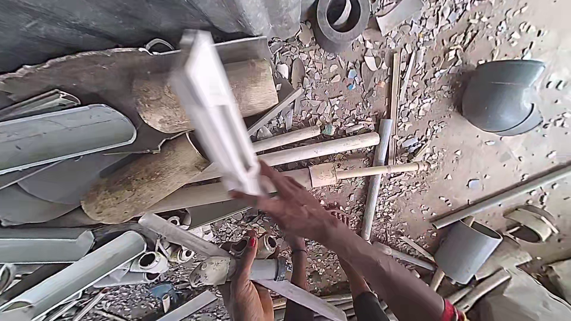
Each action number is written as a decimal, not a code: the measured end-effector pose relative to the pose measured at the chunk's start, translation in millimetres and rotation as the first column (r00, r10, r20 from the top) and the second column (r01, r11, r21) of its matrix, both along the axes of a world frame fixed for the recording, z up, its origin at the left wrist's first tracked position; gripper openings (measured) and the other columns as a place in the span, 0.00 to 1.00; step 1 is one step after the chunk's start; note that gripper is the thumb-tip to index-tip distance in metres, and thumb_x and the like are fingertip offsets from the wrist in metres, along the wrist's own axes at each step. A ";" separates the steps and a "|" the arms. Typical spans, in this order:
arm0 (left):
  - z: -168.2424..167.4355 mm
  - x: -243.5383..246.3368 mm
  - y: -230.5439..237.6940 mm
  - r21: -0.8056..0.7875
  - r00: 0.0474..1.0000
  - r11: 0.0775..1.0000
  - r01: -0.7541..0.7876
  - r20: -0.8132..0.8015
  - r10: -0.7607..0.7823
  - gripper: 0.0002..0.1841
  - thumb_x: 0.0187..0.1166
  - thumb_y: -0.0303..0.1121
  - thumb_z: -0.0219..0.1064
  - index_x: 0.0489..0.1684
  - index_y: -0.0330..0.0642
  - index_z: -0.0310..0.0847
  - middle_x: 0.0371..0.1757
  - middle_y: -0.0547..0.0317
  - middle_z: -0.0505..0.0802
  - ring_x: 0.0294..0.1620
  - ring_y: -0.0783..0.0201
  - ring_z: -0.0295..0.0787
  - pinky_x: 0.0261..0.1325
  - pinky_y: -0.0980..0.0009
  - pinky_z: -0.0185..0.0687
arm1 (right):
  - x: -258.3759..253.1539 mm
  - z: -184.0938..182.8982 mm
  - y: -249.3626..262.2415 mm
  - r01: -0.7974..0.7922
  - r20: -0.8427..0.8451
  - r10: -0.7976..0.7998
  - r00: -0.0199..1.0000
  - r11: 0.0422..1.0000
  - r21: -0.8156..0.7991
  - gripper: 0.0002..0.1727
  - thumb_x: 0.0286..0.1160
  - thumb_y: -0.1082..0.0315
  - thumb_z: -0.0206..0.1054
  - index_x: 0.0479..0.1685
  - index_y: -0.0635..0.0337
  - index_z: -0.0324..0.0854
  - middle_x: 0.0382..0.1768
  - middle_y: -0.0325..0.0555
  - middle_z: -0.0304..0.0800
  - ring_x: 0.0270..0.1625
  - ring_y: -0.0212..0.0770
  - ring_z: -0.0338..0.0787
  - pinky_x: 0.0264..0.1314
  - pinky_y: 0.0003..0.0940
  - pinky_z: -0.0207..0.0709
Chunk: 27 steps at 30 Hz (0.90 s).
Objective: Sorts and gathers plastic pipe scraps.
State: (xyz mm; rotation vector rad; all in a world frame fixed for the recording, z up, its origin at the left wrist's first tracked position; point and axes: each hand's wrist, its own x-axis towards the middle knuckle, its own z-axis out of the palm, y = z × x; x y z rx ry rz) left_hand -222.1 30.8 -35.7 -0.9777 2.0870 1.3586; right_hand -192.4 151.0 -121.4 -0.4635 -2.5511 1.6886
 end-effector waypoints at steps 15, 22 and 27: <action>-1.1 7.1 12.7 0.029 0.999 0.999 0.036 -0.007 -0.036 0.17 0.76 0.21 0.67 0.63 0.34 0.76 0.48 0.51 0.92 0.45 0.62 0.93 0.45 0.62 0.94 | -71.1 -117.6 272.2 0.108 0.578 -0.458 0.675 0.837 0.536 0.46 0.60 0.68 0.79 0.86 0.60 0.64 0.94 0.55 0.50 0.96 0.67 0.37 0.81 0.82 0.50; -0.1 8.3 8.3 0.040 0.998 0.998 0.043 -0.039 -0.042 0.18 0.74 0.22 0.69 0.62 0.36 0.77 0.48 0.54 0.93 0.45 0.63 0.94 0.45 0.63 0.95 | 23.4 -128.9 172.5 0.422 0.232 -0.518 0.823 0.832 0.360 0.20 0.81 0.60 0.68 0.63 0.64 0.85 0.61 0.59 0.92 0.76 0.63 0.81 0.83 0.64 0.63; -5.5 11.9 -14.3 0.020 1.000 1.000 0.015 -0.017 -0.015 0.16 0.76 0.23 0.67 0.62 0.35 0.76 0.49 0.51 0.92 0.47 0.61 0.93 0.45 0.61 0.94 | 102.6 -79.2 94.6 0.714 0.414 -0.627 0.660 0.353 -0.605 0.21 0.93 0.55 0.49 0.75 0.53 0.71 0.63 0.43 0.86 0.62 0.41 0.91 0.63 0.48 0.90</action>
